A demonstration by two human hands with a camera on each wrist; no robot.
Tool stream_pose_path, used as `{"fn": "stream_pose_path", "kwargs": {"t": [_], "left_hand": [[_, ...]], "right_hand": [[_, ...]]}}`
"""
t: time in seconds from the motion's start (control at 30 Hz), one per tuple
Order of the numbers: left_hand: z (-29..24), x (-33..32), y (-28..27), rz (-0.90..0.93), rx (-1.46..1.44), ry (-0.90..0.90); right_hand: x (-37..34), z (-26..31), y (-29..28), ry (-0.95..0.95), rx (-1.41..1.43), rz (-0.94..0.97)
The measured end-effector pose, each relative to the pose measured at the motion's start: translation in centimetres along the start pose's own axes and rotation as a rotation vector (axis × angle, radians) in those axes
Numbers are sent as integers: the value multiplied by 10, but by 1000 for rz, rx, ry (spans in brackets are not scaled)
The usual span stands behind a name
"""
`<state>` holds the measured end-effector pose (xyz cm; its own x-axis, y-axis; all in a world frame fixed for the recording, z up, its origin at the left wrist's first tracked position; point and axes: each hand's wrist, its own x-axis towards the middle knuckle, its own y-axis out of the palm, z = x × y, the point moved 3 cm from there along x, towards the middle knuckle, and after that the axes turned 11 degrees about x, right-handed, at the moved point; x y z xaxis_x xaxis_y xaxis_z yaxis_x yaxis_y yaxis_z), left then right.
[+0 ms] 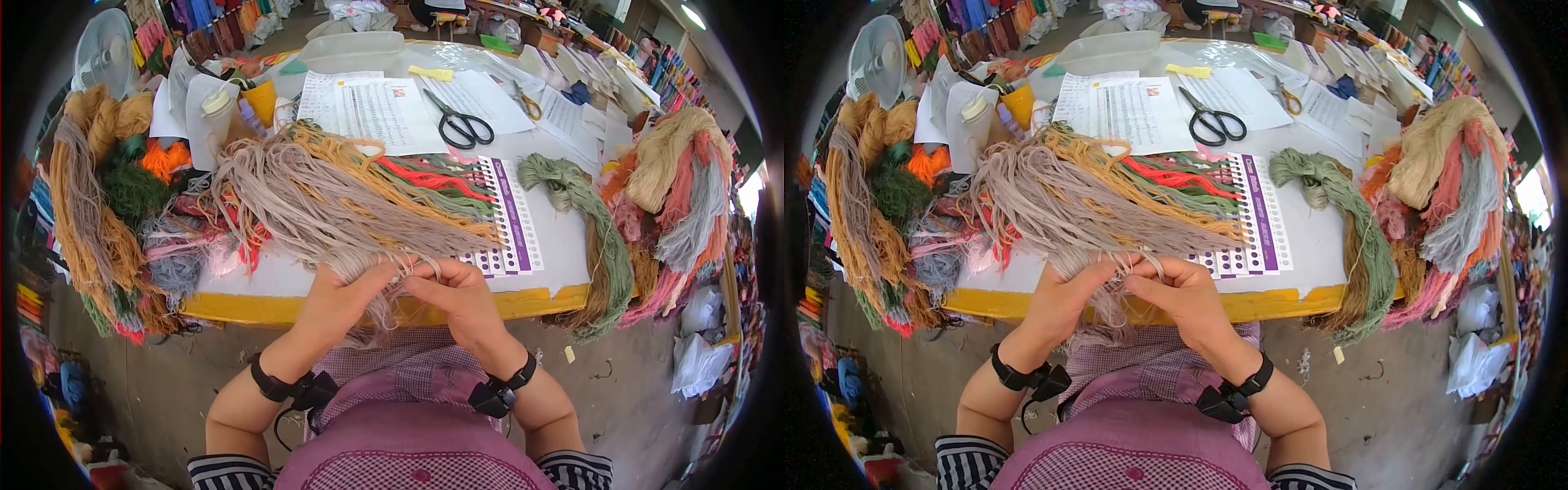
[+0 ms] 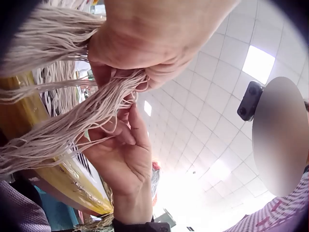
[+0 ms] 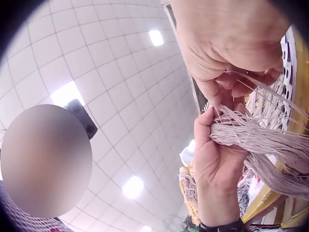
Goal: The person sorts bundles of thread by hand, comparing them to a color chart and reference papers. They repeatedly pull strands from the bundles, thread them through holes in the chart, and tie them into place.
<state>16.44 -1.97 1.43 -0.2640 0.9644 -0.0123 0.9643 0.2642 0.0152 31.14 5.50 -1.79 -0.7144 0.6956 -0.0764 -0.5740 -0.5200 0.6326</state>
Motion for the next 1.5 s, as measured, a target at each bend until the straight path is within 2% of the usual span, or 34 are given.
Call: {"fn": "stream_pose_path", "kwargs": {"t": [0.4, 0.6, 0.9, 0.97, 1.07, 1.2, 1.3, 1.4, 1.47, 1.5], "left_hand": [[5, -1, -4, 28, -34, -15], [2, 1, -3, 26, -118, 17], [2, -2, -2, -19, -135, -34], [5, -1, -4, 20, -57, -19], [9, -1, -5, -1, -94, -10], [6, -2, -2, 3, -121, 21], [7, -2, -3, 5, -119, -7], [4, -2, -3, 24, -79, 32], [2, -1, -5, 51, -9, 38], [0, -1, -3, 56, -6, 39]], "right_hand": [[-1, 1, 1, -66, 1, 5], [0, 2, -2, -26, 120, -23], [-3, 4, 2, -96, -11, 11], [-2, 5, 4, -120, -81, 44], [-5, 9, 8, -96, -86, 50], [-5, 8, 8, -67, -53, 20], [-3, 2, 1, -98, -153, -5], [-1, 1, 1, -124, -147, 3], [3, 0, 2, -110, 76, -26], [4, 2, 3, -115, 78, -27]]}}
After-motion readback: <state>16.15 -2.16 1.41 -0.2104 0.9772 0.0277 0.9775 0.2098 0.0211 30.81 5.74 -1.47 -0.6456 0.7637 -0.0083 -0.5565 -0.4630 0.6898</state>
